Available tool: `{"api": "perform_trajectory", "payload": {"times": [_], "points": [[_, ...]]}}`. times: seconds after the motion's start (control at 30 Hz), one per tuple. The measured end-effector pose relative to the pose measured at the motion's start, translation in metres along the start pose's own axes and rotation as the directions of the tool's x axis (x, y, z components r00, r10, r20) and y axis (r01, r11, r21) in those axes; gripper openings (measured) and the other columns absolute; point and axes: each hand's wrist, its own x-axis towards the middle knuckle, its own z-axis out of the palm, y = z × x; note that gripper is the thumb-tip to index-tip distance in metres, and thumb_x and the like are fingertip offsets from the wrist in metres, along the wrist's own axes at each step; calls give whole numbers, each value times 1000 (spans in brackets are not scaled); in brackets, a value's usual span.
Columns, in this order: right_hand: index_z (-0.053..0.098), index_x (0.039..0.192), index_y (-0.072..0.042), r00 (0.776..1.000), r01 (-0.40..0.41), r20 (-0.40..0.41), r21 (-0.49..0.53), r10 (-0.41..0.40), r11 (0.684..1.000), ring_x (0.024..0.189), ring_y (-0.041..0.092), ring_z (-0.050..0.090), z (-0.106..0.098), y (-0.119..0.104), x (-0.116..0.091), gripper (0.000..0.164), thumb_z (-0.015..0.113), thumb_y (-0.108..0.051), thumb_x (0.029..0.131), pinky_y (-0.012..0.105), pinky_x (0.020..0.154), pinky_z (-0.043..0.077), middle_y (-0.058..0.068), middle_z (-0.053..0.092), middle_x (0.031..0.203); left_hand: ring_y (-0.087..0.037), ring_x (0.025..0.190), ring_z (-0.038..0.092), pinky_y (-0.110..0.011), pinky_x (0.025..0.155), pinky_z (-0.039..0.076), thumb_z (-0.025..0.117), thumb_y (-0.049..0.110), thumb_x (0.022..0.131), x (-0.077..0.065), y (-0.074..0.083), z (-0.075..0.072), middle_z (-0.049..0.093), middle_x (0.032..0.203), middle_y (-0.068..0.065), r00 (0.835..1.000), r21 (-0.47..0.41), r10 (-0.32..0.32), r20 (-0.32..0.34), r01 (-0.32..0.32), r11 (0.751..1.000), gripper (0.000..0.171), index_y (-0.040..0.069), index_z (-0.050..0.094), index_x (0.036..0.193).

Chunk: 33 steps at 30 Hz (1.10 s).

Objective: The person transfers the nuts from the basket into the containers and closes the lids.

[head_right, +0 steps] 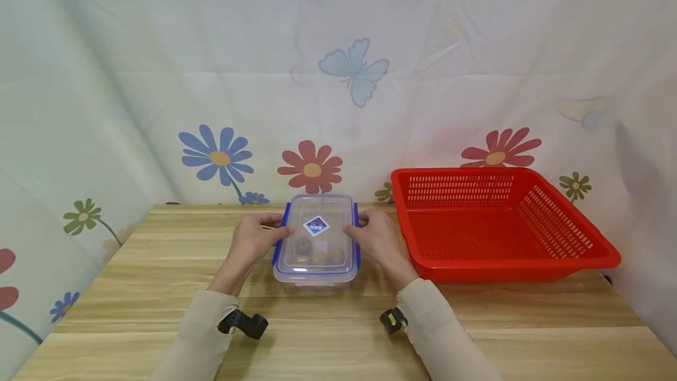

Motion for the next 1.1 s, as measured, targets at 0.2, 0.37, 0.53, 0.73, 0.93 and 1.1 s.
{"api": "perform_trajectory", "payload": {"times": [0.2,0.37,0.53,0.73,0.93,1.1], "points": [[70,127,8,999,36,-33,-30,-37,999,87,28,73,4,1,-1,37,78,-13,97,39,79,67,19,75,108,-34,105,75,-45,91,64,84,16,92,0,-2,0,75,120,-21,1000,-5,-1,10,1,1000,39,-2,76,126],[71,124,9,997,55,-45,-40,-57,998,86,28,73,5,2,-2,35,78,-11,97,39,79,67,20,75,106,-33,101,75,-45,88,65,85,15,90,-1,-5,0,76,116,-20,1000,-8,19,4,-19,1000,38,-2,77,123],[70,124,9,998,47,-41,-37,-49,998,87,28,73,4,2,-3,35,78,-11,97,39,80,67,20,75,108,-32,98,76,-44,86,65,85,15,90,-1,-5,0,77,114,-19,1000,-5,31,3,-31,1000,38,-2,77,123],[69,126,9,999,35,-30,-27,-36,999,88,28,72,3,4,-3,37,79,-12,97,38,79,67,20,74,109,-31,96,75,-43,84,65,85,15,89,1,-7,1,78,110,-18,999,-8,52,3,-52,999,37,-2,78,121],[70,126,7,999,35,-30,-34,-36,999,87,27,72,3,7,-1,37,79,-13,97,37,79,67,18,75,108,-31,95,75,-42,83,65,86,13,88,2,-9,3,78,109,-18,998,-41,63,10,-62,997,36,-2,78,120],[70,127,6,999,39,-26,-35,-40,999,87,26,72,2,8,2,37,79,-14,97,37,79,67,18,75,109,-32,96,75,-43,83,65,85,13,89,3,-10,1,78,110,-18,997,-65,69,17,-67,996,36,-2,78,120]]}}
